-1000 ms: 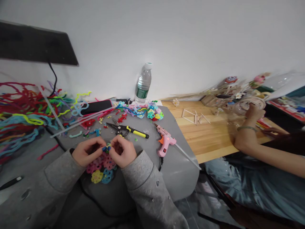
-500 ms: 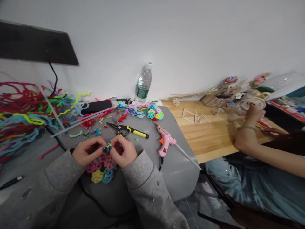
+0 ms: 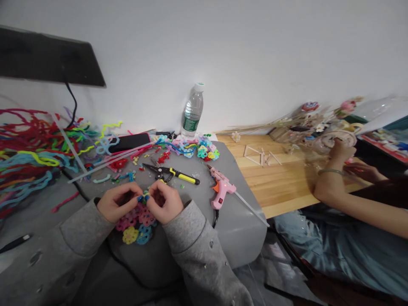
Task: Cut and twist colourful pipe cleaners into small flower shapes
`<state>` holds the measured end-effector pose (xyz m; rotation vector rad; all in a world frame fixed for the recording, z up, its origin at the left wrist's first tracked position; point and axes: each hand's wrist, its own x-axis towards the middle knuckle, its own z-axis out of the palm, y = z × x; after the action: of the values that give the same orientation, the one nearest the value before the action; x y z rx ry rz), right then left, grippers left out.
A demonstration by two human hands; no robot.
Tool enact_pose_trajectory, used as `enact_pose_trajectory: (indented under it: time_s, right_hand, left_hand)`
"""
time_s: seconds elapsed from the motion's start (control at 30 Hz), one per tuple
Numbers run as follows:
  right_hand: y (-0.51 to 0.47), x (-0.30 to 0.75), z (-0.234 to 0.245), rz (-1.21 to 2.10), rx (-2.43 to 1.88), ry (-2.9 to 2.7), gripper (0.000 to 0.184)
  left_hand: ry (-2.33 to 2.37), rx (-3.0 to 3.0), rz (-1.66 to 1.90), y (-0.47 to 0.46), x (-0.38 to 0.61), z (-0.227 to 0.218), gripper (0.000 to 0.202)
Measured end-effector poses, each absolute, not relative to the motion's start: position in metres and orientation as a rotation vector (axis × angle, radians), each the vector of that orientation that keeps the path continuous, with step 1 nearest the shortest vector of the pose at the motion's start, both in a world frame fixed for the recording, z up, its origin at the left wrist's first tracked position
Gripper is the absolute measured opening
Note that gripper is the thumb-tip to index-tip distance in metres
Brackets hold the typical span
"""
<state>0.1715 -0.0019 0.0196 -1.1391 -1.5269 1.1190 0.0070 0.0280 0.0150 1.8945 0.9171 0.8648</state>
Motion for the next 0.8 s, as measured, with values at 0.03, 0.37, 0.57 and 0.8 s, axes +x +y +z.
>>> enact_pose_trajectory:
  time_s: [0.03, 0.37, 0.57, 0.8]
  right_hand:
    - [-0.0020, 0.1715, 0.0195, 1.117, -1.136, -1.529, 0.009]
    - [-0.0018, 0.1707, 0.0194, 1.120, -1.147, -1.532, 0.012]
    - [-0.0025, 0.1718, 0.0193, 1.139, -1.128, -1.535, 0.015]
    - [-0.0031, 0.1717, 0.0210, 1.144, -1.135, -1.531, 0.014]
  left_hand:
    - [0.913, 1.894, 0.867, 0.0278, 0.0069, 0.0145, 0.016]
    - [0.894, 1.912, 0.885, 0.0280, 0.0076, 0.0161, 0.014]
    - [0.957, 1.885, 0.856, 0.0283, 0.0068, 0.0153, 0.015]
    - [0.968, 1.846, 0.863, 0.0277, 0.0069, 0.0168, 0.014]
